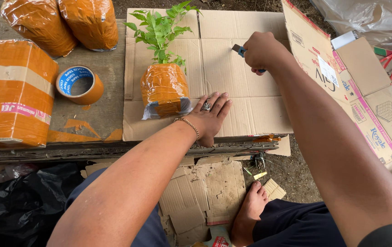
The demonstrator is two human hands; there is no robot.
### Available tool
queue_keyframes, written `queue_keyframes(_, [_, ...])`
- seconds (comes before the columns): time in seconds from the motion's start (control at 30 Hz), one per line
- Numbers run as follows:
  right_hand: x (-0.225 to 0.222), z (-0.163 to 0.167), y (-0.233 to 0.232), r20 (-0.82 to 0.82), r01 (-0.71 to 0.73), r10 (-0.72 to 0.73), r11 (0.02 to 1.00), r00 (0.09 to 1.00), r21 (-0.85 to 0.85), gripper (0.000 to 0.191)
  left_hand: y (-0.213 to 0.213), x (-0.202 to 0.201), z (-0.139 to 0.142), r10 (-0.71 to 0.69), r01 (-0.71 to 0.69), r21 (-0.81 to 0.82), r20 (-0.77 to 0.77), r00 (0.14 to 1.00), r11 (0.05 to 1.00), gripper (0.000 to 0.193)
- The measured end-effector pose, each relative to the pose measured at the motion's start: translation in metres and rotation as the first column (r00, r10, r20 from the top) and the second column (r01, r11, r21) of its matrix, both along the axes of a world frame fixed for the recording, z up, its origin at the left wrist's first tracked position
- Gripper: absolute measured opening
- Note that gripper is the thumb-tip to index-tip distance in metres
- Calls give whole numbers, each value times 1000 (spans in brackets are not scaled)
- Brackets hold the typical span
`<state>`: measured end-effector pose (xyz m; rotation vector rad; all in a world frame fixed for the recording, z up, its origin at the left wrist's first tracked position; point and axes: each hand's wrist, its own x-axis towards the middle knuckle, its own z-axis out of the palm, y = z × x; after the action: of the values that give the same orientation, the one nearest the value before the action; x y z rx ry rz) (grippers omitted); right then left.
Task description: The person wraps the root-ball base of a small potted plant with orange tape, pressing the tape around the pot, then uses a utility knife to cut a flat cardboard sheet into sections on the workbench. They reposition the plant and cardboard pieces by hand while working.
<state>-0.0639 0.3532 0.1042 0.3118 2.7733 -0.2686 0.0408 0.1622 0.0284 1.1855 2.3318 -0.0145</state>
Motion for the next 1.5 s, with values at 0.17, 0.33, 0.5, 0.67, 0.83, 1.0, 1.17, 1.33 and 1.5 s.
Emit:
queue_keyframes(0.17, [1, -3, -7, 101, -168, 143, 933, 985, 318, 9, -1, 1, 1, 15, -15, 5, 14, 1000, 1000, 127])
queue_keyframes(0.33, [9, 0, -10, 20, -81, 79, 979, 997, 187, 22, -1, -1, 0, -2, 2, -1, -13, 1000, 1000, 127])
queue_keyframes(0.5, [22, 5, -9, 34, -83, 79, 987, 996, 137, 15, 1, -1, -3, -1, 1, -5, 14, 1000, 1000, 126])
queue_keyframes(0.67, [38, 11, -5, 4, -46, 45, 998, 999, 31, 26, 1, 0, -2, 5, -5, -15, 25, 1000, 1000, 128])
queue_keyframes(0.83, [45, 13, -8, -37, 44, -49, 991, 998, -128, 27, 0, 1, -1, 0, 0, -4, 3, 1000, 1000, 125])
queue_keyframes(1.0, [57, 14, -5, -58, 61, -71, 986, 996, -157, 30, 1, 2, 1, -4, 4, 0, 12, 1000, 1000, 127])
queue_keyframes(1.17, [63, 16, -8, -48, 83, -92, 982, 995, -169, 36, 0, 3, 3, 7, -7, -5, 22, 1000, 1000, 125])
queue_keyframes(1.33, [76, 18, -8, -56, 83, -94, 979, 994, -185, 37, 2, 2, 2, -12, 13, -25, 10, 1000, 1000, 126])
queue_keyframes(1.5, [84, 18, -10, -64, 71, -85, 978, 994, -195, 36, 1, 3, 0, -7, 7, -21, -8, 1000, 1000, 126])
